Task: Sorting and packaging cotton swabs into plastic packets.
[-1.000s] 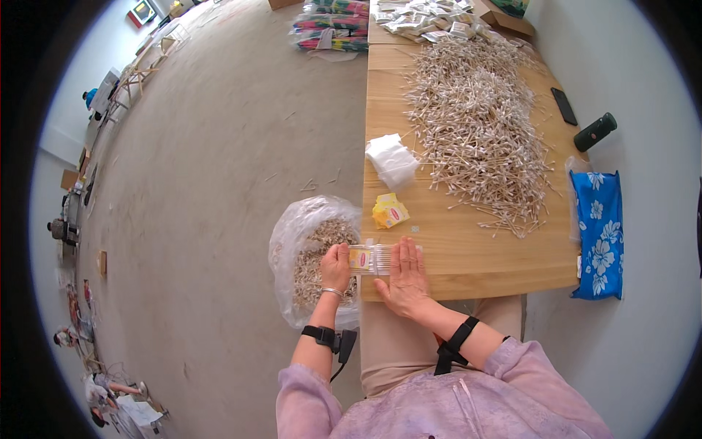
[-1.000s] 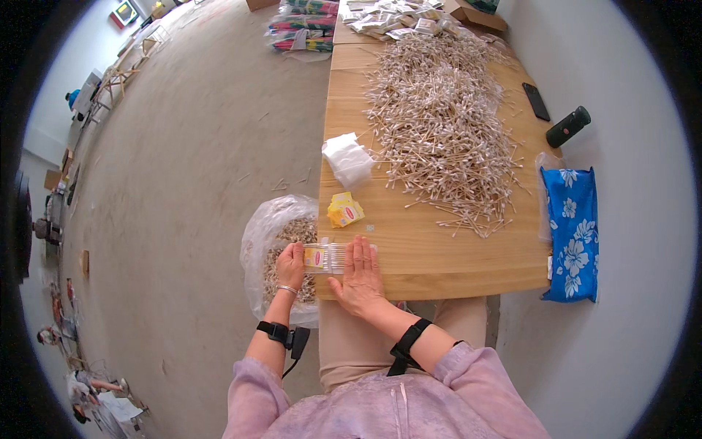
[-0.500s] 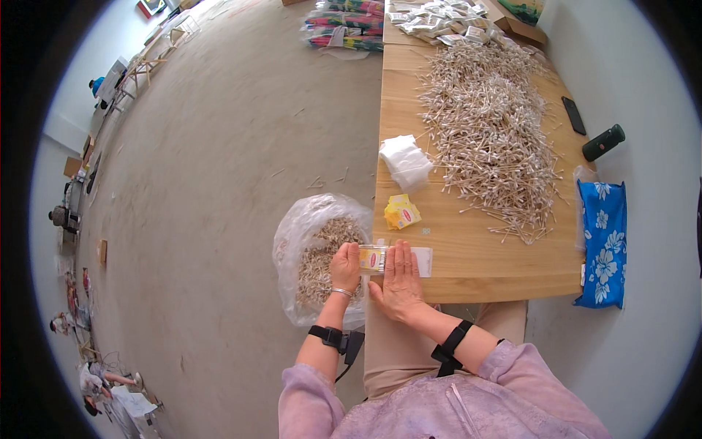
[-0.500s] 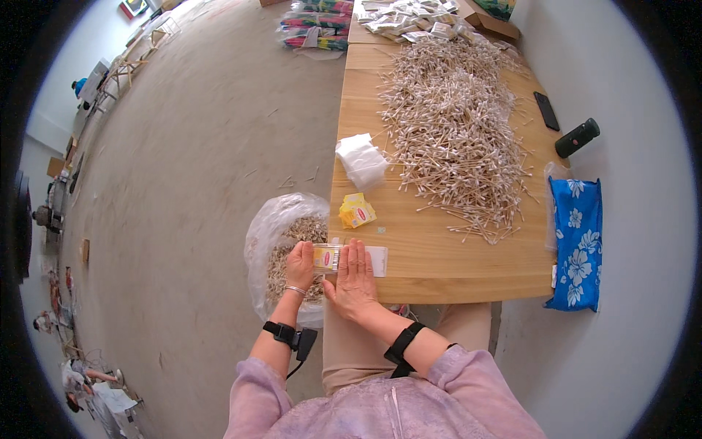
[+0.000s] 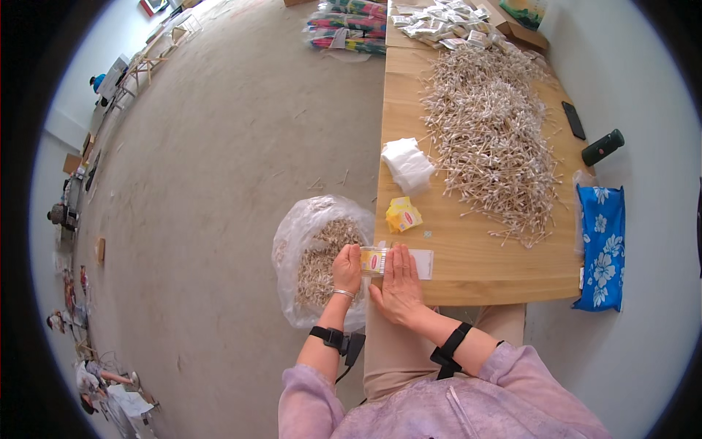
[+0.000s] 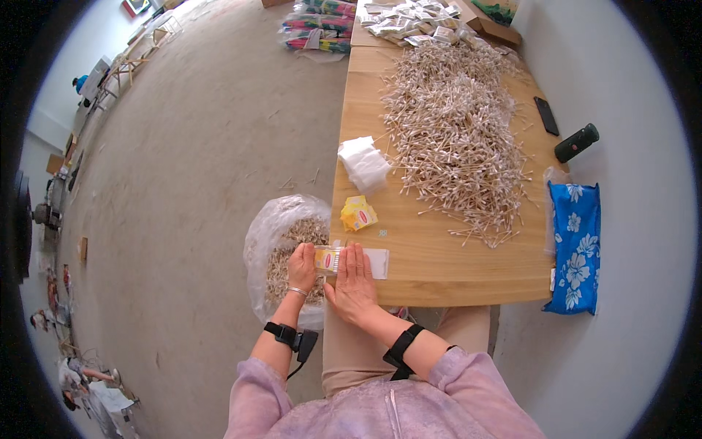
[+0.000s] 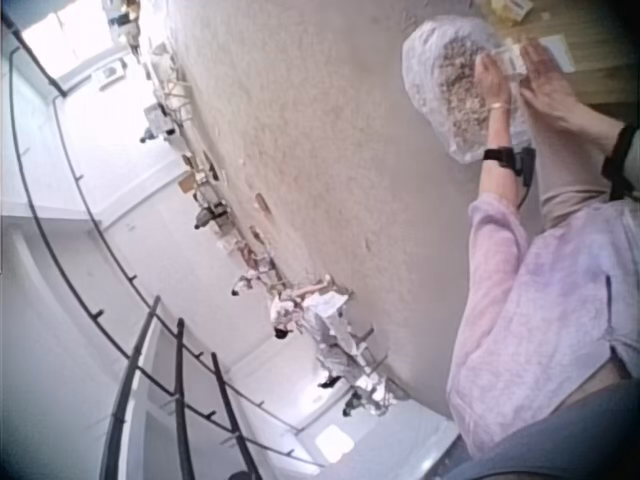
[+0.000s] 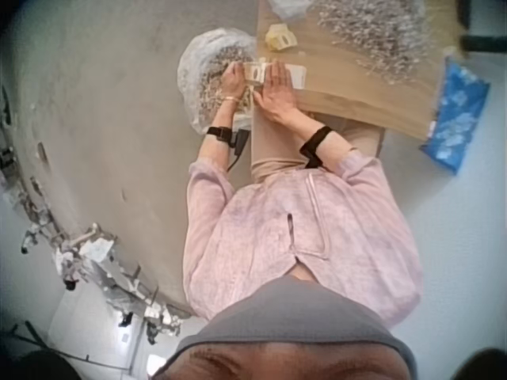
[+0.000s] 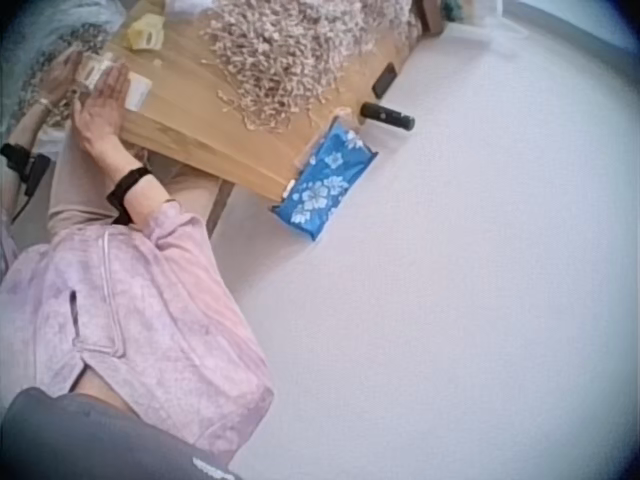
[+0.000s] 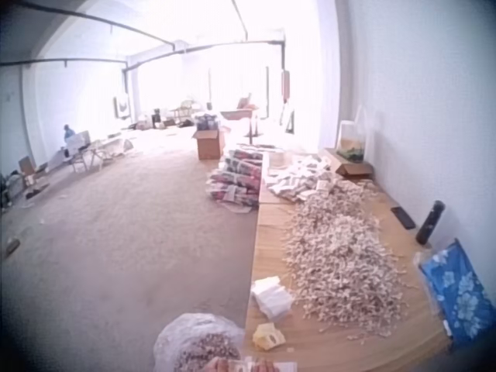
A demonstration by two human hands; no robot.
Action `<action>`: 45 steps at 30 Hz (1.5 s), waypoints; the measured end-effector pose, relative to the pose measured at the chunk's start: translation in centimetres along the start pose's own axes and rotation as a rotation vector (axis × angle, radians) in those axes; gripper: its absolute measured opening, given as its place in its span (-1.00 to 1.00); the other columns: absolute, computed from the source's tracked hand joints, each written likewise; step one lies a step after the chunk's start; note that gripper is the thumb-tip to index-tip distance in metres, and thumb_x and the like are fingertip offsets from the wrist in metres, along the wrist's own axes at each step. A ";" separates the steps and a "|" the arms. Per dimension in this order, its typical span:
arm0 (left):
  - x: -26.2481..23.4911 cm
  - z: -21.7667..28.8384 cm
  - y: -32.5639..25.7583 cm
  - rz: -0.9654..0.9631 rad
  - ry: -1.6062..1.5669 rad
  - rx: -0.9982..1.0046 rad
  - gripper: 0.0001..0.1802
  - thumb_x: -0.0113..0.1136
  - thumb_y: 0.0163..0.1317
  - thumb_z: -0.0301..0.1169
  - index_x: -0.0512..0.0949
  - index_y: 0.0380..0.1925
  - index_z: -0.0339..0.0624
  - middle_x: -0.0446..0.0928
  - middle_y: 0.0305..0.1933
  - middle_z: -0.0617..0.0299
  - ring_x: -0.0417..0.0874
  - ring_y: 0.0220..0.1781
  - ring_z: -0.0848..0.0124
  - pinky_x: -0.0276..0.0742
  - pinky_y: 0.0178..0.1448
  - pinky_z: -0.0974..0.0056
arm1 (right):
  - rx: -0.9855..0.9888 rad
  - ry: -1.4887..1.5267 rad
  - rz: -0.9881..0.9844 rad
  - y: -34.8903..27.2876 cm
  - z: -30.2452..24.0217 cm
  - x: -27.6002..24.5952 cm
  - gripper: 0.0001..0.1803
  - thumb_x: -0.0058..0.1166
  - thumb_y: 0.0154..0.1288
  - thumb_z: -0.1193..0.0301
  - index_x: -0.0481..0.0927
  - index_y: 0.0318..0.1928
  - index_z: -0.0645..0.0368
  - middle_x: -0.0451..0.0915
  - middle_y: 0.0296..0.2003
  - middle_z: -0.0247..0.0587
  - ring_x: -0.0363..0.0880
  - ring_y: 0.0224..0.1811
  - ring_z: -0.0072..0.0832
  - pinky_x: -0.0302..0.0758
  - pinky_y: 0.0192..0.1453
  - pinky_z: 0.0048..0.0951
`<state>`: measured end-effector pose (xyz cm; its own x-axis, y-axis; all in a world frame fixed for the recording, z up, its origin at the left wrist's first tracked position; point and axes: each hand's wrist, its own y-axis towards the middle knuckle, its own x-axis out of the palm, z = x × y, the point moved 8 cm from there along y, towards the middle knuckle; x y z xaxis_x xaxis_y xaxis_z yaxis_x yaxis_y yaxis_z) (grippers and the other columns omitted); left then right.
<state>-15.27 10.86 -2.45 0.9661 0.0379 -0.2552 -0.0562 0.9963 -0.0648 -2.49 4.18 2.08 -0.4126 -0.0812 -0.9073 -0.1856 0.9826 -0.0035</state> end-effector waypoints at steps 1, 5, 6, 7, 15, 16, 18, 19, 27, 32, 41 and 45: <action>-0.1 0.0 -0.1 0.002 0.001 -0.002 -0.58 -0.08 0.46 -0.15 0.37 -0.51 -0.21 0.32 -0.57 0.42 0.26 -0.48 0.65 0.30 -0.43 0.42 | -0.005 0.019 0.012 0.1 -0.2 -0.1 0.04 0.02 0.22 0.05 -0.25 0.40 0.44 -0.28 0.43 0.24 -0.40 0.52 0.05 -0.37 0.53 -0.03; -0.2 0.2 -0.1 -0.001 0.009 -0.023 -0.58 -0.07 0.45 -0.15 0.39 -0.49 -0.23 0.34 -0.58 0.38 0.28 -0.49 0.60 0.31 -0.43 0.38 | 0.019 0.136 0.006 0.1 0.4 -0.3 -0.03 -0.03 0.26 0.13 -0.26 0.41 0.43 -0.30 0.44 0.24 -0.41 0.52 0.07 -0.37 0.54 -0.04; -0.3 0.7 -0.1 0.010 0.052 -0.008 -0.58 -0.07 0.45 -0.14 0.41 -0.48 -0.24 0.36 -0.59 0.37 0.29 -0.50 0.58 0.31 -0.43 0.36 | 0.037 0.311 0.127 0.2 1.1 -1.5 -0.08 -0.08 0.28 0.16 -0.25 0.41 0.43 -0.27 0.44 0.24 -0.39 0.52 0.05 -0.35 0.54 -0.07; -0.4 1.0 0.0 0.011 0.050 -0.008 -0.58 -0.07 0.45 -0.14 0.41 -0.48 -0.24 0.36 -0.59 0.37 0.29 -0.50 0.58 0.31 -0.43 0.36 | 0.056 0.485 0.247 0.3 2.0 -2.6 -0.13 -0.13 0.31 0.19 -0.23 0.40 0.43 -0.25 0.44 0.24 -0.38 0.52 0.04 -0.33 0.54 -0.10; -0.9 -1.0 0.7 -0.085 -0.382 -0.204 -0.26 -0.36 0.42 0.18 0.34 0.24 -0.23 0.46 0.12 0.11 0.43 0.15 0.38 0.32 0.29 0.28 | 0.105 0.919 0.377 1.6 2.9 -2.6 -0.28 -0.31 0.41 0.20 -0.10 0.41 0.40 -0.15 0.45 0.15 -0.29 0.54 -0.10 -0.30 0.54 -0.25; -0.5 -1.1 0.7 -0.089 -0.387 -0.204 -0.26 -0.36 0.42 0.18 0.34 0.24 -0.23 0.46 0.12 0.11 0.43 0.15 0.38 0.32 0.29 0.28 | 0.104 0.965 0.394 1.7 3.2 -2.2 -0.29 -0.33 0.42 0.19 -0.09 0.41 0.39 -0.13 0.45 0.13 -0.27 0.54 -0.12 -0.29 0.54 -0.26; 0.1 -0.9 0.5 -0.207 -0.411 -0.145 -0.24 -0.41 0.41 0.19 0.29 0.29 -0.21 0.46 0.16 0.07 0.44 0.20 0.34 0.33 0.30 0.25 | 0.076 0.972 0.387 2.1 2.1 -1.8 -0.29 -0.33 0.42 0.19 -0.09 0.41 0.40 -0.12 0.45 0.12 -0.26 0.54 -0.14 -0.29 0.54 -0.27; 0.0 -1.0 0.3 -0.202 -0.409 -0.144 -0.24 -0.41 0.41 0.19 0.29 0.29 -0.21 0.46 0.16 0.07 0.44 0.20 0.34 0.33 0.30 0.25 | 0.052 0.974 0.383 2.3 1.6 -1.7 -0.29 -0.33 0.43 0.19 -0.08 0.41 0.40 -0.12 0.45 0.11 -0.25 0.54 -0.16 -0.28 0.53 -0.29; 0.9 -0.8 -0.2 -0.269 -0.519 -0.208 -0.25 -0.41 0.41 0.18 0.26 0.31 -0.19 0.42 0.21 0.02 0.42 0.24 0.28 0.34 0.32 0.23 | 0.054 1.054 0.386 3.3 -0.1 -0.9 -0.31 -0.29 0.43 0.23 -0.04 0.40 0.41 -0.07 0.44 0.10 -0.20 0.53 -0.14 -0.22 0.52 -0.28; 1.1 -0.7 -0.3 -0.267 -0.511 -0.184 -0.30 -0.36 0.45 0.10 0.20 0.33 -0.24 0.42 0.19 -0.01 0.45 0.18 0.32 0.37 0.27 0.27 | 0.059 1.072 0.399 3.5 -0.9 -0.9 -0.32 -0.28 0.42 0.22 -0.02 0.39 0.41 -0.05 0.44 0.10 -0.19 0.52 -0.13 -0.21 0.52 -0.27; 1.4 -1.9 0.0 -0.261 -0.490 -0.201 -0.47 -0.20 0.47 -0.11 0.25 0.28 -0.23 0.47 0.15 0.05 0.47 0.17 0.35 0.40 0.24 0.29 | 0.048 1.029 0.365 3.3 -1.1 -1.2 -0.37 -0.25 0.39 0.31 0.04 0.37 0.40 -0.03 0.44 0.09 -0.17 0.52 -0.17 -0.22 0.53 -0.28; -0.7 -2.2 0.5 -0.038 -0.146 -0.200 -0.51 -0.17 0.46 -0.18 0.29 0.23 -0.30 0.48 0.13 0.04 0.49 0.13 0.31 0.42 0.19 0.24 | 0.077 0.926 0.411 2.1 3.0 -4.2 -0.38 -0.15 0.29 0.44 0.13 0.35 0.34 0.01 0.42 0.10 -0.11 0.51 -0.14 -0.18 0.52 -0.27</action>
<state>-16.50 11.16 -4.42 0.9938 0.0263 -0.1080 -0.0542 0.9628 -0.2646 1.57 7.06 4.63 -0.9663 0.2003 -0.1616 0.1709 0.9689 0.1789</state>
